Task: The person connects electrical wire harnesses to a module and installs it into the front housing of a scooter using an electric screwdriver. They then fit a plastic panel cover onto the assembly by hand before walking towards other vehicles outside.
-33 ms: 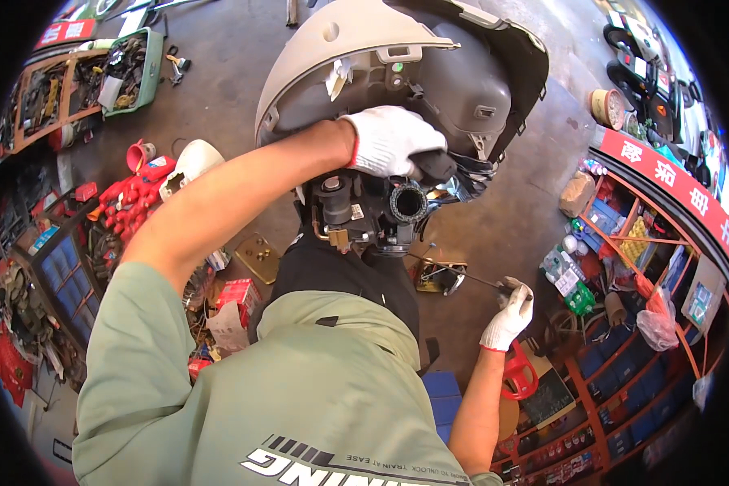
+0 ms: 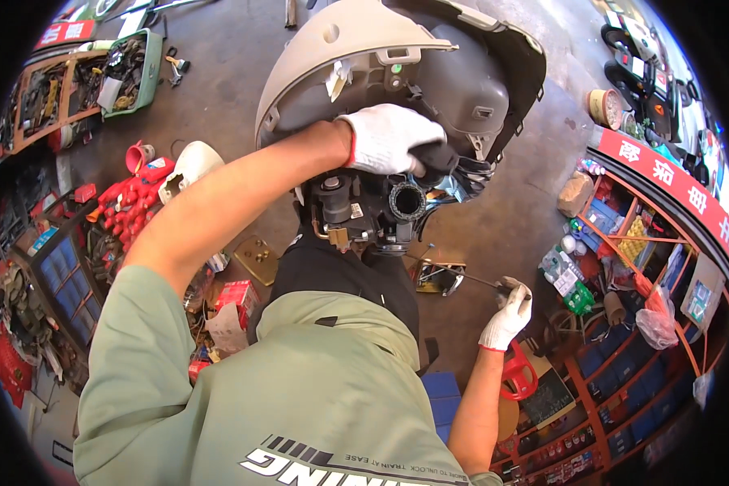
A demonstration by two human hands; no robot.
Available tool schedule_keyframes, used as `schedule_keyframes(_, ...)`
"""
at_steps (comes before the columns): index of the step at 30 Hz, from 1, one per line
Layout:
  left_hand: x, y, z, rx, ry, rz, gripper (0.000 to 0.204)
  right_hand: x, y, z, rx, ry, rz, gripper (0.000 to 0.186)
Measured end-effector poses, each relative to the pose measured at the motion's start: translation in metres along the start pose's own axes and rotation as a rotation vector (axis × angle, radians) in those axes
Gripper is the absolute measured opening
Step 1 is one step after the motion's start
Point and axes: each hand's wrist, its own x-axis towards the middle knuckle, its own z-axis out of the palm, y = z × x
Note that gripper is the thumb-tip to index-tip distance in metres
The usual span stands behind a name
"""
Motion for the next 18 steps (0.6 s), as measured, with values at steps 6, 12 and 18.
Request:
schedule_keyframes(6, -0.009, 0.035, -0.014, -0.401, 0.63, -0.142, 0.051, 0.005, 0.016, -0.012, 0.112, -0.056, -0.032, 0.027)
schedule_keyframes(12, -0.067, 0.102, -0.025, -0.497, 0.566, -0.359, 0.064, 0.021, 0.026, -0.019, 0.177, -0.161, -0.131, 0.031)
schedule_keyframes(18, -0.124, 0.146, 0.007, -0.613, 0.905, -0.291, 0.047, 0.029, 0.053, -0.042, 0.177, -0.232, -0.179, 0.03)
